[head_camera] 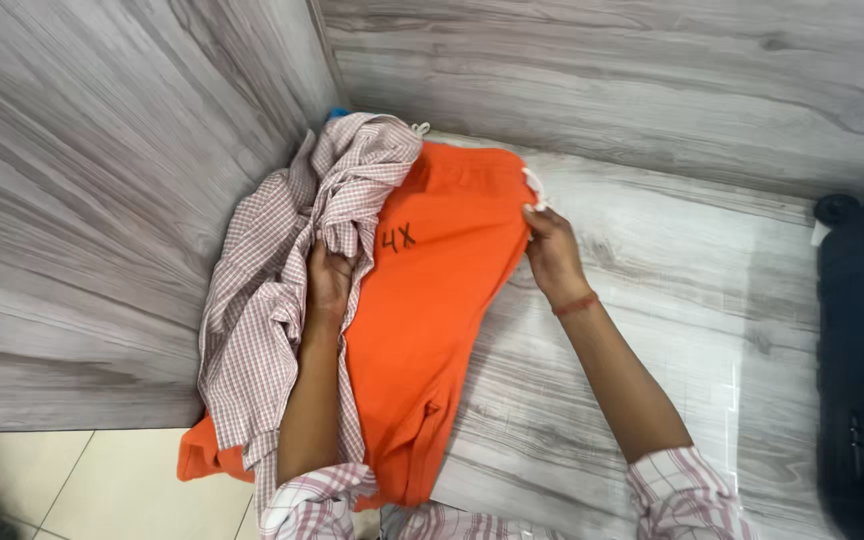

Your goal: The person folds an orange pair of pants and a checkered shirt on the floor, smoothing and aligning them before placing them into a suitcase. They then begin to fold a blue t-shirt.

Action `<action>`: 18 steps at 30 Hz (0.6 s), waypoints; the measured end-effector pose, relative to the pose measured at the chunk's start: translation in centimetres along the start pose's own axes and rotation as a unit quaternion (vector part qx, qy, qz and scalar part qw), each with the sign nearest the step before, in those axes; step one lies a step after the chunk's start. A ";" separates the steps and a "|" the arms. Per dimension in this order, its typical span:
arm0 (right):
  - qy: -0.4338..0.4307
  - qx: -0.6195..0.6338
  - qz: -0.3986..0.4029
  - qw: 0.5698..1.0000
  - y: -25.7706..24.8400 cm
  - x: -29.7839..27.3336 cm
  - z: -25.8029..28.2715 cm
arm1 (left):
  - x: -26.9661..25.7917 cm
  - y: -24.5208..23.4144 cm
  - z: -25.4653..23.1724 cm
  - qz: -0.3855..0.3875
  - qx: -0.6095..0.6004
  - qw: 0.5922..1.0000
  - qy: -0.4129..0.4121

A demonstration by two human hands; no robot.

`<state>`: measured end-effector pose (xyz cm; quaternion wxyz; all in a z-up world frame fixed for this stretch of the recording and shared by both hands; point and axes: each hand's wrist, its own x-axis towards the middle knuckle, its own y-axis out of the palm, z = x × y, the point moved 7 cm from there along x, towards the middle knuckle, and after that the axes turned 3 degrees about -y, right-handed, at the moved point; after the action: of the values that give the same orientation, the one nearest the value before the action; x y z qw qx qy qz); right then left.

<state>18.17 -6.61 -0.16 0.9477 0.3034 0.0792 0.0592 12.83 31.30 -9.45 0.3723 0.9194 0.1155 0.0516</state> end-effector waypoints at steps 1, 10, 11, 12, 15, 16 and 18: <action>-0.030 0.045 0.015 0.998 0.1 -1.0 1.0 | -0.1 0.0 0.1 0.002 -0.019 1.000 -0.011; -0.255 0.216 0.093 0.938 -2.0 -8.1 12.3 | 0.2 -1.4 -9.0 -0.080 -0.006 0.997 0.023; -0.248 0.221 0.026 0.943 -4.1 -8.8 14.2 | 0.1 -1.2 -9.3 -0.073 0.019 0.997 0.017; -0.275 0.166 0.018 0.947 -6.1 -10.1 16.9 | -0.1 -0.9 -9.6 -0.069 0.036 0.997 0.013; -0.318 0.106 0.018 0.942 -12.2 -11.9 20.9 | -0.7 -0.1 -8.9 -0.074 0.104 0.992 0.010; -0.348 0.052 0.017 0.936 -14.4 -11.9 21.4 | -0.9 0.5 -8.6 -0.080 0.142 0.987 0.017; -0.345 0.010 -0.025 0.938 -20.0 -11.6 19.8 | -2.1 2.3 -8.3 -0.086 0.347 0.932 0.066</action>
<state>11.75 -35.83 5.37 0.9148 0.3126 -0.2449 -0.0736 9.67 34.70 -1.89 0.0251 0.9725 0.2287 0.0367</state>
